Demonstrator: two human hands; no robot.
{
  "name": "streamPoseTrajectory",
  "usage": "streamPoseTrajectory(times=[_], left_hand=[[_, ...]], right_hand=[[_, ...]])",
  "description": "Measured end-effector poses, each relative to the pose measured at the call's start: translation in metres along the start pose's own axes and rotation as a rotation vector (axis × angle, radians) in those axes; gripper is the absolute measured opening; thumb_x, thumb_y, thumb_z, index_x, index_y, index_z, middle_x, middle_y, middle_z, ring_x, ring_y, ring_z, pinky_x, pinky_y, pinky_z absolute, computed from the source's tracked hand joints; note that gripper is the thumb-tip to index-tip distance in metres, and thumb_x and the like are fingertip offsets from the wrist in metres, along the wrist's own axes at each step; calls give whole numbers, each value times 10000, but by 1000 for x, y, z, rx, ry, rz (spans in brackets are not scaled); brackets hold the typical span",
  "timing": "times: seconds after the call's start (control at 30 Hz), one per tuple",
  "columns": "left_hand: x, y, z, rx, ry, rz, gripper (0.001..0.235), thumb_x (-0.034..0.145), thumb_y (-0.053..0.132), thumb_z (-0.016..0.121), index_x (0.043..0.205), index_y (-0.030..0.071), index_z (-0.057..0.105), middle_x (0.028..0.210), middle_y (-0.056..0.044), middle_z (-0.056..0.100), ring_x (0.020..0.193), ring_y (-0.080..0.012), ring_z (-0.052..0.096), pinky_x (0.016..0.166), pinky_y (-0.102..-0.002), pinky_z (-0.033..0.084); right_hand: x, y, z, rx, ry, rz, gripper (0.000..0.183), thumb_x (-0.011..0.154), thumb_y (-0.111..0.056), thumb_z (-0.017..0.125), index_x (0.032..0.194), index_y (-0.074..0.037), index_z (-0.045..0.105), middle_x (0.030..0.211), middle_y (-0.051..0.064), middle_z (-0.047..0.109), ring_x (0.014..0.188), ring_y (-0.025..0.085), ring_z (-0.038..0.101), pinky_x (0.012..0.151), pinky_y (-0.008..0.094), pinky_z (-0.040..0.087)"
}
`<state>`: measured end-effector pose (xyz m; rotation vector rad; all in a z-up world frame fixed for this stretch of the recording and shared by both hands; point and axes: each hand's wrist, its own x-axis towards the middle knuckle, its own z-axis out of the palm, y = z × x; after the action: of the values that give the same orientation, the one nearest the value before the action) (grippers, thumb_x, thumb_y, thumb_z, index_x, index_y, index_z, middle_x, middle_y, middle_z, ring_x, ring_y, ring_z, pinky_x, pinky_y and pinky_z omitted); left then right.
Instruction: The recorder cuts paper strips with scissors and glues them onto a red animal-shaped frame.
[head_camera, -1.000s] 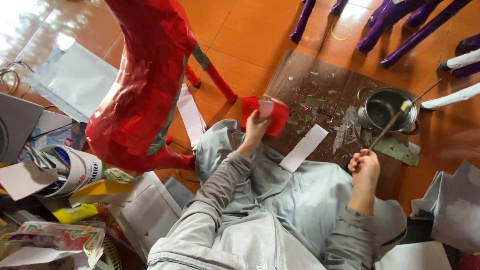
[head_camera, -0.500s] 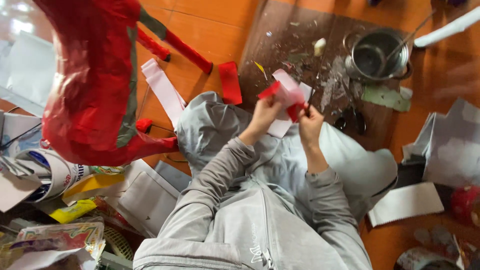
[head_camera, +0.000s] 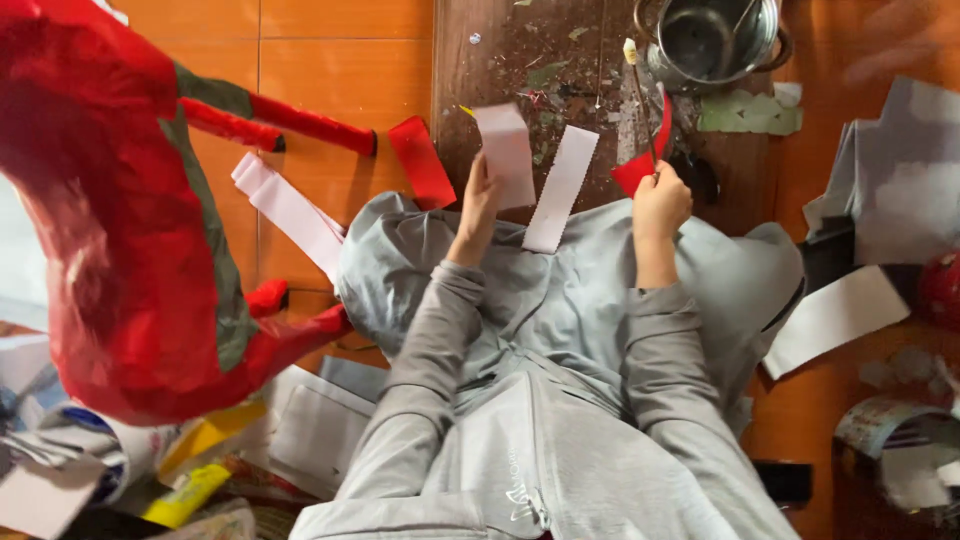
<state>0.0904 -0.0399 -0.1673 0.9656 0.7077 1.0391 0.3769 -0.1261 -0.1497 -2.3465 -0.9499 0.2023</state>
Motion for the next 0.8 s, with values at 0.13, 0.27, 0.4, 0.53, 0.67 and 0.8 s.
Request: streamPoseTrajectory(times=[0.13,0.27,0.4,0.53,0.67,0.8], left_hand=[[-1,-71,-46,-81,242,-389,466,970,34,570,1432,40,510,1217,-72,629,1024,-195,623,812,-329,523],[-9,-92,-56,-181,194,-429,469,984,51,597,1448,64,528,1164,-61,660,944,-180,629,732,-316,523],[1,-87,-75,-161,343,-531,409,978,93,592,1382,54,545,1173,-46,685,989,-174,684,767,-323,588],[-1,-79,-77,-214,374,-583,409,980,125,589,1383,76,544,1121,-63,671,943,-196,673,689,-358,565],[-6,-84,-79,-275,346,-503,370,976,110,621,1329,13,569,1083,-93,683,895,-214,687,701,-368,596],[-8,-44,-61,-200,306,-587,338,941,88,623,1244,-60,600,1042,-127,716,865,-256,720,700,-393,615]], right_hand=[[4,1,10,-140,19,73,220,925,-251,675,1096,-158,779,925,208,746,867,431,703,781,540,537],[-11,-38,-17,-6,-1,65,373,871,-254,770,1156,-39,662,863,235,727,810,468,670,721,548,492],[-38,-56,-9,241,-93,-240,272,1069,-155,624,1313,-34,618,1040,231,706,950,436,682,801,494,521],[-75,-84,-11,16,-465,-500,275,989,-133,627,1263,-138,655,996,180,662,853,394,673,736,480,542],[-90,-118,-2,-203,-558,-547,382,955,-88,570,1319,-168,654,938,163,641,774,398,660,663,520,523],[-83,-123,30,-216,-539,-592,431,941,-69,545,1352,-161,636,937,156,641,769,397,662,673,518,528]])
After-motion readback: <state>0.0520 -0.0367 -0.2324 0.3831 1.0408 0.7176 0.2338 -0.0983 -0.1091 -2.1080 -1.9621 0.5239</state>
